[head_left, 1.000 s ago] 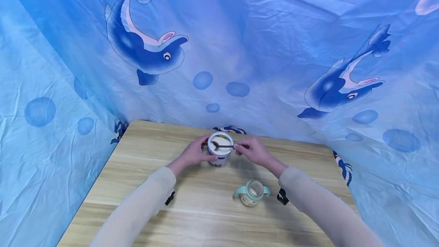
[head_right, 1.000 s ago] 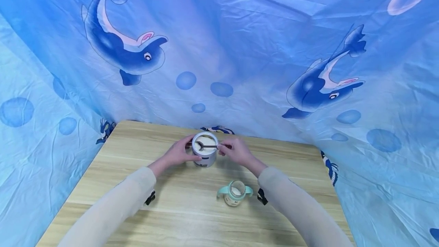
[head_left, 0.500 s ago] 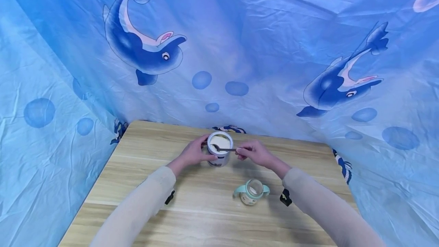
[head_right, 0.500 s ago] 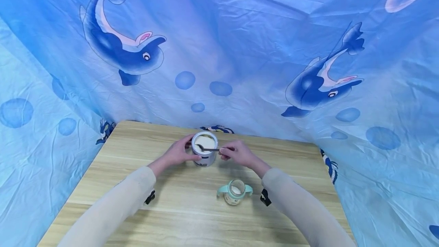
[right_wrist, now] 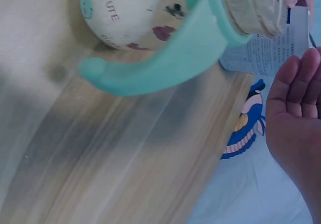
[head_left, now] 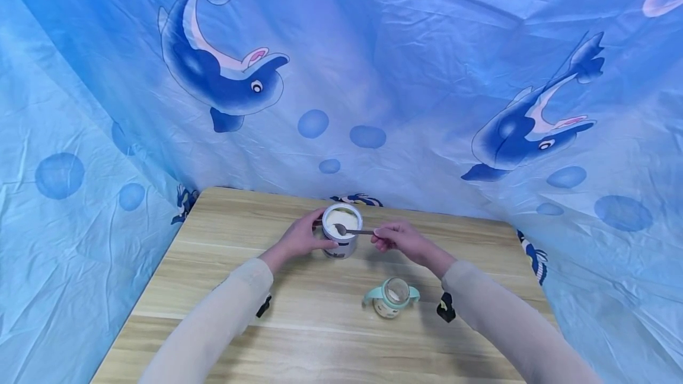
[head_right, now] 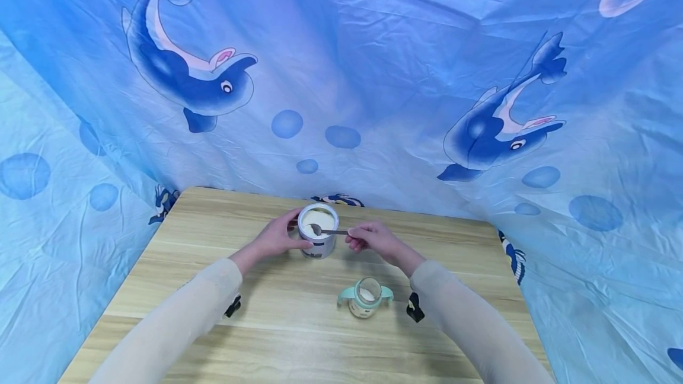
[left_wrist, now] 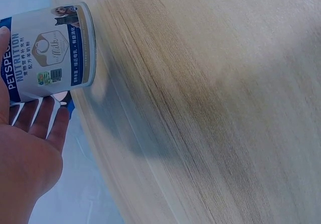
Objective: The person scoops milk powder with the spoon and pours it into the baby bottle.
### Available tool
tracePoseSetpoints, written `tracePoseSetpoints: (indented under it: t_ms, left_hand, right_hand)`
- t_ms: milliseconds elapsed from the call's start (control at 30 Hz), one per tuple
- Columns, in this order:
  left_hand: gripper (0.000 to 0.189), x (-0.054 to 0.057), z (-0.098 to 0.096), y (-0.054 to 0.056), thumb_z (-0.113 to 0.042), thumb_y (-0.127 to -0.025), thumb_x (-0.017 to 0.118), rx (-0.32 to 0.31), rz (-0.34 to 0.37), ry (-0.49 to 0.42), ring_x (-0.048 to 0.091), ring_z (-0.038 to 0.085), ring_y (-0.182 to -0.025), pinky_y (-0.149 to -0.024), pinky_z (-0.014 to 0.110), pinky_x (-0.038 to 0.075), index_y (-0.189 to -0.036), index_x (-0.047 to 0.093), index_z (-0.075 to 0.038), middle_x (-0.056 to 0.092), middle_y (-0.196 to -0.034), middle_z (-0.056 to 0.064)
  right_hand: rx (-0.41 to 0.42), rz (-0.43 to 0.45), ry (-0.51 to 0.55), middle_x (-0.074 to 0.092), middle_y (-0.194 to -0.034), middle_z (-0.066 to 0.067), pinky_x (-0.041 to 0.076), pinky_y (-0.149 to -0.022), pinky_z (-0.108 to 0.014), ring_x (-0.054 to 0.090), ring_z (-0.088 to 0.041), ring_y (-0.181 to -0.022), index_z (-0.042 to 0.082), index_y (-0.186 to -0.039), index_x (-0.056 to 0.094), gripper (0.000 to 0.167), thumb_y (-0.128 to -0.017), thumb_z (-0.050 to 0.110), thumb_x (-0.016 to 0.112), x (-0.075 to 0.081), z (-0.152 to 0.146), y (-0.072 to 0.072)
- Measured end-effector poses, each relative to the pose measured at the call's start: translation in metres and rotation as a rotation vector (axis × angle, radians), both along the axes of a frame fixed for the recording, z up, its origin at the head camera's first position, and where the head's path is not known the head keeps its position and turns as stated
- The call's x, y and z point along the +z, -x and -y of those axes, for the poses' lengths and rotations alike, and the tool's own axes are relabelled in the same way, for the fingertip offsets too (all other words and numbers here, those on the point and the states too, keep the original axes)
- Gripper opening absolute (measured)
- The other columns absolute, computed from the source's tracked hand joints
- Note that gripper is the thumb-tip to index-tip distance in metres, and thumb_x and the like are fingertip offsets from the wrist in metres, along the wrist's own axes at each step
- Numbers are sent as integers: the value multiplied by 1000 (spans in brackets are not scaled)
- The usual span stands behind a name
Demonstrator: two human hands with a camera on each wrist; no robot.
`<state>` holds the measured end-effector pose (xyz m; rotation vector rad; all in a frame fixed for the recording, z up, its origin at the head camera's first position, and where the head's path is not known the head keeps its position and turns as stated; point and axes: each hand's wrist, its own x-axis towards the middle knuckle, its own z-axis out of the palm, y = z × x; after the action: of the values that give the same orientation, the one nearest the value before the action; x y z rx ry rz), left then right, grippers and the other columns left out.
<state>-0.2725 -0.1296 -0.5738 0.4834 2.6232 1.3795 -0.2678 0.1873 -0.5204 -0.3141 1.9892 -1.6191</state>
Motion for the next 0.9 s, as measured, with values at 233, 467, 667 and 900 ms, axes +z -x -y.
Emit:
tracePoseSetpoints:
  t_ms: [233, 467, 667, 900]
  left_hand:
    - [104, 0, 0, -1, -44, -78, 97, -2, 10, -14, 58, 33, -139, -119, 55, 45, -163, 44, -17, 58, -155, 9]
    - [103, 0, 1, -1, -44, -78, 96, -1, 17, -15, 57, 32, -140, -120, 54, 45, -163, 44, -18, 58, -156, 9]
    - [104, -1, 0, -1, -43, -79, 96, -4, 16, -15, 56, 33, -141, -120, 55, 43, -164, 43, -17, 56, -157, 9]
    - [105, -3, 1, 0, -42, -79, 96, -3, 10, -8, 56, 32, -142, -121, 54, 43, -165, 41, -17, 55, -158, 8]
  right_hand:
    - [-67, 143, 77, 71, -85, 0, 61, -83, -32, 65, -9, -76, -3, -103, 74, 28, -111, 14, 54, -8, -1, -3]
    - [-116, 176, 117, 71, -83, 0, 60, -78, -27, 65, -9, -75, -1, -102, 74, 28, -112, 14, 53, -9, -2, -4]
    - [-176, 212, 170, 70, -86, 0, 58, -75, -22, 66, -9, -76, 3, -101, 71, 25, -112, 14, 52, -13, -6, -5]
    - [-181, 266, 229, 70, -82, 1, 57, -69, -18, 67, -8, -73, 7, -96, 73, 30, -113, 15, 50, -19, -11, -8]
